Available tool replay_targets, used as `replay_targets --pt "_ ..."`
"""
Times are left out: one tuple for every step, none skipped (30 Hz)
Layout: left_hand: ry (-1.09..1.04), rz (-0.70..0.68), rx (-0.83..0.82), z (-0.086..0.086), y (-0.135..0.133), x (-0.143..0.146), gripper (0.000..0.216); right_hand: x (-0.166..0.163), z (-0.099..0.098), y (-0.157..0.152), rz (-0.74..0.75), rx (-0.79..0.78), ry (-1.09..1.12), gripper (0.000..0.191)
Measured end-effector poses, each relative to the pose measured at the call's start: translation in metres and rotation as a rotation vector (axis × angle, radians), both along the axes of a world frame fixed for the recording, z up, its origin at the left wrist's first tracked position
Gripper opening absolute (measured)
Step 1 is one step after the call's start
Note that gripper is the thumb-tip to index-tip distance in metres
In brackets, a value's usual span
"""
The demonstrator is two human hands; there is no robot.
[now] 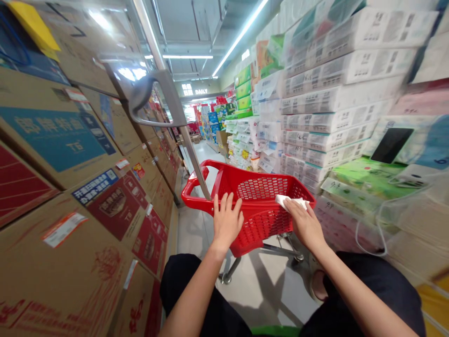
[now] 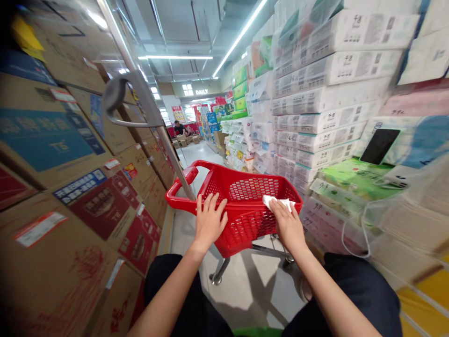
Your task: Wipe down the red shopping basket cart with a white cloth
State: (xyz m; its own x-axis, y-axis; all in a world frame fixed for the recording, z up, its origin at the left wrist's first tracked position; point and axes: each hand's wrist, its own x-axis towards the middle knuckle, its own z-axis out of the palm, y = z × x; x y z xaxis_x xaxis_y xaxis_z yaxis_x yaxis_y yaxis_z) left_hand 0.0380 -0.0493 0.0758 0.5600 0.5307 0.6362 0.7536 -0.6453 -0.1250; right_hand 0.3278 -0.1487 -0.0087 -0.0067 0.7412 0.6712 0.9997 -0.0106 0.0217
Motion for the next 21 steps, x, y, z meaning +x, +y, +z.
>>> replay_targets --pt "-0.006 0.006 -0.005 0.000 -0.001 0.000 0.044 -0.003 0.000 0.003 -0.013 -0.001 0.006 0.064" --pt "-0.009 0.005 -0.012 0.000 -0.002 0.002 0.044 -0.007 0.001 0.006 -0.020 -0.002 0.014 0.064" --pt "-0.015 0.004 -0.020 0.000 -0.003 0.004 0.044 -0.014 0.003 0.009 -0.018 -0.004 0.020 0.064" --pt "-0.022 0.003 -0.024 -0.001 -0.004 0.006 0.045 -0.022 0.006 0.013 -0.005 -0.008 0.025 0.066" --pt "-0.029 0.002 -0.027 -0.001 -0.004 0.008 0.045 -0.033 0.009 0.018 0.016 -0.013 0.030 0.067" --pt "-0.032 0.000 -0.027 -0.002 -0.005 0.010 0.046 -0.045 0.013 0.023 0.043 -0.017 0.036 0.068" --pt "-0.033 -0.003 -0.026 -0.002 -0.005 0.012 0.048 -0.058 0.018 0.027 0.077 -0.023 0.041 0.069" --pt "-0.032 -0.006 -0.025 -0.002 -0.005 0.013 0.050 -0.072 0.022 0.032 0.112 -0.022 0.048 0.069" --pt "-0.029 -0.007 -0.025 -0.002 -0.005 0.014 0.053 -0.086 0.027 0.037 0.148 -0.018 0.057 0.068" --pt "-0.025 -0.005 -0.025 -0.002 -0.006 0.014 0.056 -0.099 0.030 0.041 0.180 -0.012 0.067 0.067" --pt "-0.021 0.000 -0.025 -0.002 -0.006 0.014 0.058 -0.111 0.034 0.044 0.208 -0.004 0.078 0.065" --pt "-0.015 0.007 -0.026 -0.002 -0.006 0.013 0.061 -0.119 0.036 0.046 0.233 0.001 0.086 0.064" --pt "-0.008 0.014 -0.027 -0.002 -0.005 0.013 0.063 -0.125 0.038 0.047 0.256 0.002 0.092 0.064" --pt "0.001 0.020 -0.027 -0.003 -0.005 0.012 0.065 -0.127 0.038 0.047 0.276 0.000 0.093 0.065" --pt "0.010 0.024 -0.026 -0.003 -0.005 0.011 0.066 -0.126 0.038 0.046 0.295 -0.005 0.090 0.066" --pt "0.019 0.025 -0.024 -0.004 -0.005 0.010 0.066 -0.122 0.037 0.043 0.309 -0.012 0.083 0.068" --pt "0.027 0.024 -0.020 -0.004 -0.004 0.010 0.067 -0.115 0.035 0.041 0.316 -0.019 0.078 0.069" --pt "0.035 0.023 -0.017 -0.005 -0.004 0.009 0.068 -0.106 0.033 0.037 0.311 -0.026 0.074 0.071" --pt "0.041 0.022 -0.013 -0.005 -0.004 0.009 0.068 -0.096 0.031 0.033 0.295 -0.033 0.075 0.071" --pt "0.046 0.022 -0.009 -0.005 -0.004 0.009 0.067 -0.084 0.028 0.029 0.270 -0.039 0.079 0.071" --pt "0.050 0.023 -0.006 -0.005 -0.004 0.010 0.066 -0.072 0.025 0.025 0.239 -0.044 0.084 0.071"
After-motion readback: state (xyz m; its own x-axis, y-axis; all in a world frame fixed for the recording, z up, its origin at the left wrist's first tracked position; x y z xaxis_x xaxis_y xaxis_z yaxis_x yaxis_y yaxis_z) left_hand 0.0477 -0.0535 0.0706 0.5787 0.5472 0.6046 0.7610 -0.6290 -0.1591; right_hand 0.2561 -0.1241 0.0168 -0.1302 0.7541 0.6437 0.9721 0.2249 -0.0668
